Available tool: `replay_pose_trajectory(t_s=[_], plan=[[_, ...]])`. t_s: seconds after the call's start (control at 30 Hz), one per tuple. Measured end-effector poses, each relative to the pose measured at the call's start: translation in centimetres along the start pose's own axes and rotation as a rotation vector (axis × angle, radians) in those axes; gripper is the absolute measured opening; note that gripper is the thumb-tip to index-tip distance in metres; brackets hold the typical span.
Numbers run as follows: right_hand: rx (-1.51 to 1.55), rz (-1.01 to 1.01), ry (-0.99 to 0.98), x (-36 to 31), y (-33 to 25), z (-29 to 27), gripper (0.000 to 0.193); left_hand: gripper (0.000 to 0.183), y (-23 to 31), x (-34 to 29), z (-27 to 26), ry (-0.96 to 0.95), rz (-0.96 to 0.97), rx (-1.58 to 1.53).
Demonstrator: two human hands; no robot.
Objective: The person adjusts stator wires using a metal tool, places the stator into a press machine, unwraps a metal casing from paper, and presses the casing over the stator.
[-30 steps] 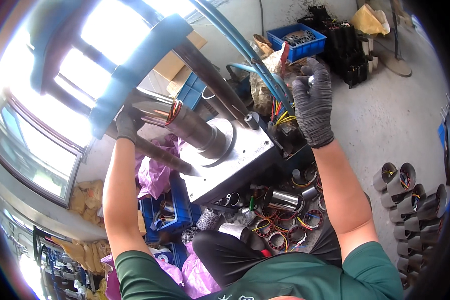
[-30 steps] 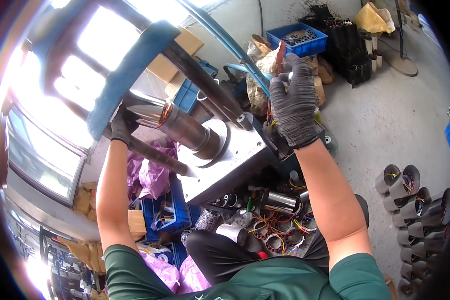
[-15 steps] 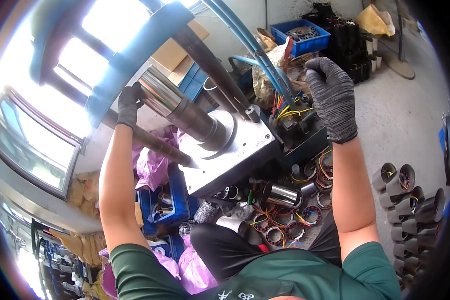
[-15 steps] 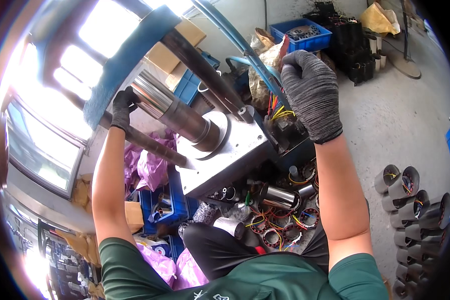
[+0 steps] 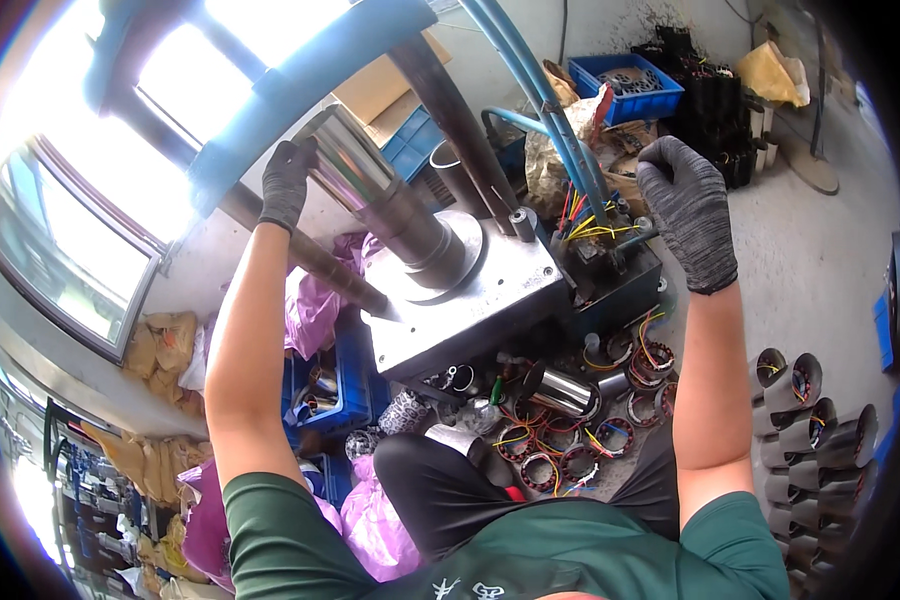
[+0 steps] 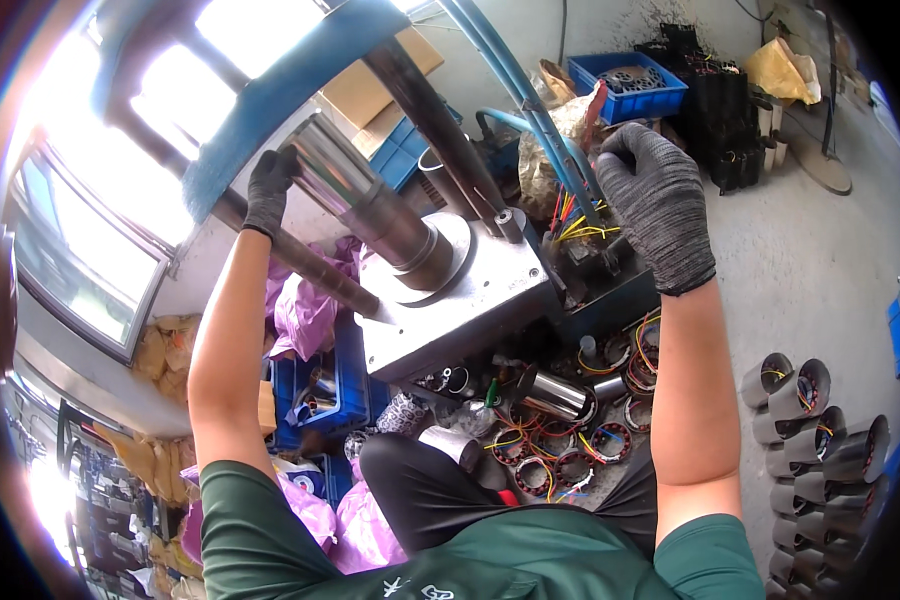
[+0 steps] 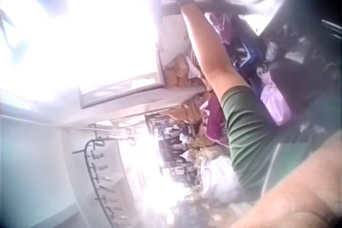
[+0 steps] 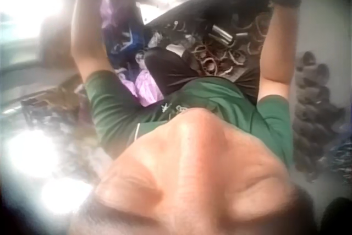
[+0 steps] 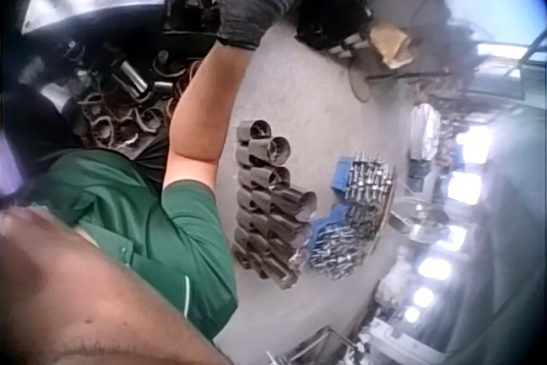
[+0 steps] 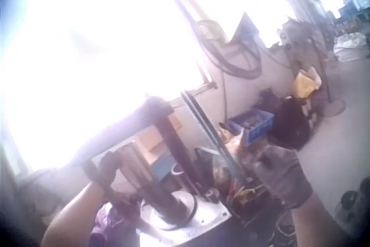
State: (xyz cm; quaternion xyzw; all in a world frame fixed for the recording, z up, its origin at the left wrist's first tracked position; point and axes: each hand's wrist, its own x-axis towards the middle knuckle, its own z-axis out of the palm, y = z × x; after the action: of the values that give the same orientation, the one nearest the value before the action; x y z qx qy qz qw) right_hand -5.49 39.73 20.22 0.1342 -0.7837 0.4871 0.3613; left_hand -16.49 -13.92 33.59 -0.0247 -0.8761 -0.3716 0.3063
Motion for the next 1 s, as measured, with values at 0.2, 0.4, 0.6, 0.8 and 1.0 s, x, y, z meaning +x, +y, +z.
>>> replay_pose_trajectory(t_s=[0.2, 0.4, 0.6, 0.8, 1.0], plan=[[-0.006, 0.025, -0.103, -0.5, -1.3, 0.0, 0.013, 0.031, -0.9, -0.4, -0.4, 0.091, 0.138, 0.055], [-0.085, 0.036, -0.122, -1.9, -0.6, -1.6, 0.018, 0.037, 8.3, -6.0, 1.0, -0.104, 0.183, 0.126], [-0.061, 0.03, -0.088, -2.1, -0.9, -1.4, 0.017, 0.036, 5.1, -3.3, 0.4, -0.16, 0.267, 0.102], [-0.024, 0.034, -0.147, -1.8, 0.2, -1.5, 0.01, 0.039, 0.2, 0.1, 0.3, 0.044, 0.063, 0.048], [-0.051, 0.024, -0.149, -1.8, 0.8, -1.7, 0.009, 0.042, 0.8, -0.2, 0.5, 0.092, 0.009, 0.164]])
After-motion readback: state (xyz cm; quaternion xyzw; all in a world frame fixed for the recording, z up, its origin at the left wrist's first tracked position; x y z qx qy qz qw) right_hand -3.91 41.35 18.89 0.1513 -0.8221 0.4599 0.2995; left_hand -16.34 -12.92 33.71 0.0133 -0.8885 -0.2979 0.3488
